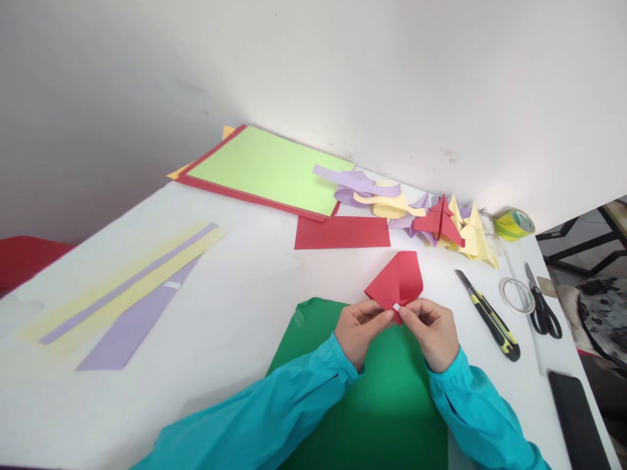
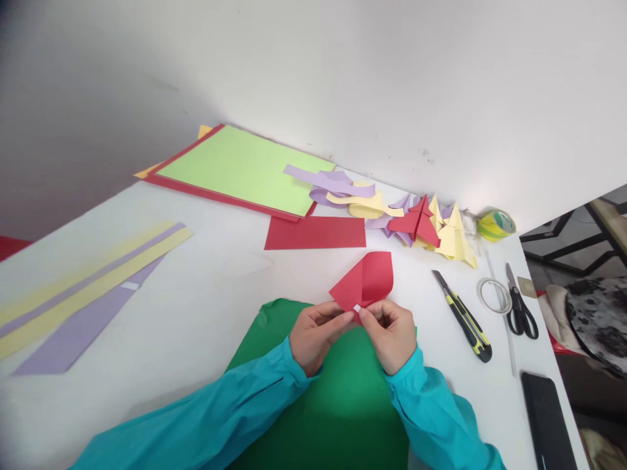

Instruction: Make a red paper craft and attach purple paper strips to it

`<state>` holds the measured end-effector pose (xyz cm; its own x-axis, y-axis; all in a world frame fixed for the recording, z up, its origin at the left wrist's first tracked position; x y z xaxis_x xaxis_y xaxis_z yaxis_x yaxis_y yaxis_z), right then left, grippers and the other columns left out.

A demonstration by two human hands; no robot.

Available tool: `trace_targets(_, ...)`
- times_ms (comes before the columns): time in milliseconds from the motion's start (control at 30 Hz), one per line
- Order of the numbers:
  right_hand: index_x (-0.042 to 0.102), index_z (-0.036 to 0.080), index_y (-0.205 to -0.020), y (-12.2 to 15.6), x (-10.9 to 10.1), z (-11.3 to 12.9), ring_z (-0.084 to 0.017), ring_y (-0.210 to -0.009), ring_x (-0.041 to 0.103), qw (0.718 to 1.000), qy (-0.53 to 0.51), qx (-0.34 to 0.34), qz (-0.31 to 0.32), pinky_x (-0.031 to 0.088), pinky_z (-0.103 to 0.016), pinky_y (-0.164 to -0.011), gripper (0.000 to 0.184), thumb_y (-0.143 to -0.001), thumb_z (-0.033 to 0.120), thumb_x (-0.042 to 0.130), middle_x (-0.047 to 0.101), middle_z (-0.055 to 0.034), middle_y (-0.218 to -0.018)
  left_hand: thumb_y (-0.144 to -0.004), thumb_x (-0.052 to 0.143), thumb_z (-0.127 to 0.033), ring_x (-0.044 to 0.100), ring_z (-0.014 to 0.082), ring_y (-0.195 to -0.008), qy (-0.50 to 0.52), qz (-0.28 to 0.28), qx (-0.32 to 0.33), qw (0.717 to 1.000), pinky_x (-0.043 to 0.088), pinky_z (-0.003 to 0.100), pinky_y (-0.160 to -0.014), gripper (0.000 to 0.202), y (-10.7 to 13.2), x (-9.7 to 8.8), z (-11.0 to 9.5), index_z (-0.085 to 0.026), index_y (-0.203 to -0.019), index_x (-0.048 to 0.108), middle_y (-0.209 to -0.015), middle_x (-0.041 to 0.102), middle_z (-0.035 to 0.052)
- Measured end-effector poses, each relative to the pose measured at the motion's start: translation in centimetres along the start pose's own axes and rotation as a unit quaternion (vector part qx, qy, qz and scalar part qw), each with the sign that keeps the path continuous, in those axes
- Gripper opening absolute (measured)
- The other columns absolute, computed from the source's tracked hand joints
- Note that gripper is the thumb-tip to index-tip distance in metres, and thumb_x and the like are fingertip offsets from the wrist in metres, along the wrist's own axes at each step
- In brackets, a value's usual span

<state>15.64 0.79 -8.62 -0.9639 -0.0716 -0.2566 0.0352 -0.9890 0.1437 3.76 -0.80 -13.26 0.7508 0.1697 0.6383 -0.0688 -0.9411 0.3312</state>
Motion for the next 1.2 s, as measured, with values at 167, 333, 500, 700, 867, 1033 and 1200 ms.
trace_targets(167, 0.061, 0.016, -0.059, 0.07, 0.05, -0.11, -0.011, -0.049, 0.047, 1.0, -0.007, 0.005, 0.0, 0.038, -0.024, -0.047, 0.024, -0.07, 0.037, 0.065, 0.058, 0.0003, -0.052, -0.056, 0.079, -0.029, 0.065, 0.0216, -0.072, 0.0, 0.002, 0.003, 1.0, 0.052, 0.035, -0.074, 0.025, -0.01, -0.06, -0.03, -0.014, -0.076, 0.074, -0.073, 0.073, 0.0073)
trace_targets(333, 0.061, 0.016, -0.058, 0.03, 0.06, -0.05, -0.01, -0.047, 0.046, 1.0, -0.002, 0.009, 0.0, 0.037, -0.024, -0.047, 0.025, -0.069, 0.038, 0.066, 0.057, 0.0003, -0.051, -0.056, 0.08, -0.029, 0.065, 0.021, -0.072, 0.004, 0.001, 0.001, 1.0, 0.052, 0.034, -0.074, 0.025, 0.05, 0.01, -0.04, -0.014, -0.075, 0.075, -0.074, 0.073, 0.007)
trace_targets(500, 0.061, 0.015, -0.058, 0.0, 0.08, -0.02, -0.01, -0.048, 0.046, 1.0, -0.007, 0.011, 0.002, 0.037, -0.023, -0.047, 0.024, -0.069, 0.036, 0.065, 0.057, 0.0004, -0.051, -0.056, 0.079, -0.029, 0.065, 0.02, -0.072, 0.004, 0.005, 0.002, 1.0, 0.051, 0.032, -0.074, 0.025, -0.13, -0.08, 0.12, -0.015, -0.076, 0.075, -0.073, 0.073, 0.0062)
trace_targets(700, 0.062, 0.015, -0.059, 0.09, 0.15, -0.14, -0.01, -0.048, 0.045, 1.0, -0.011, 0.007, 0.0, 0.036, -0.023, -0.047, 0.024, -0.07, 0.037, 0.066, 0.057, 0.0006, -0.051, -0.057, 0.08, -0.029, 0.065, 0.0197, -0.072, 0.011, 0.012, -0.001, 1.0, 0.052, 0.031, -0.073, 0.025, -0.08, 0.05, 0.12, -0.015, -0.077, 0.075, -0.073, 0.073, 0.0057)
trace_targets(867, 0.063, 0.016, -0.06, 0.16, 0.22, -0.43, -0.01, -0.048, 0.047, 1.0, -0.017, 0.01, 0.004, 0.037, -0.023, -0.048, 0.023, -0.07, 0.037, 0.066, 0.06, 0.0001, -0.053, -0.056, 0.08, -0.03, 0.066, 0.0199, -0.072, 0.008, 0.01, -0.001, 1.0, 0.052, 0.031, -0.073, 0.025, -0.09, 0.12, 0.04, -0.016, -0.076, 0.075, -0.073, 0.073, 0.0056)
trace_targets(1033, 0.064, 0.015, -0.062, 0.22, 0.26, -0.29, -0.011, -0.049, 0.05, 1.0, -0.02, 0.011, 0.009, 0.039, -0.023, -0.048, 0.023, -0.069, 0.037, 0.065, 0.062, -0.0015, -0.055, -0.056, 0.08, -0.03, 0.066, 0.0202, -0.071, 0.007, 0.006, 0.003, 1.0, 0.052, 0.032, -0.074, 0.026, -0.07, 0.05, -0.04, -0.016, -0.076, 0.075, -0.072, 0.073, 0.0054)
trace_targets(1200, 0.063, 0.015, -0.061, 0.18, 0.25, -0.09, -0.01, -0.047, 0.048, 1.0, -0.011, 0.008, 0.006, 0.038, -0.023, -0.047, 0.022, -0.069, 0.035, 0.065, 0.06, -0.0006, -0.053, -0.055, 0.08, -0.03, 0.066, 0.0197, -0.071, 0.011, 0.008, -0.002, 1.0, 0.052, 0.032, -0.074, 0.026, -0.03, 0.12, -0.04, -0.016, -0.076, 0.075, -0.073, 0.073, 0.0055)
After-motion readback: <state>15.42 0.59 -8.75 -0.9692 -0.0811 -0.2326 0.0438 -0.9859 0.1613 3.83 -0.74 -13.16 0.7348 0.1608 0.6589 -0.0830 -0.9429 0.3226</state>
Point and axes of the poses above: each hand's wrist, its own y-axis away from the middle knuckle, its own x-axis out of the palm, z = x × y, the point moved 5 cm from there along -y, towards the middle knuckle
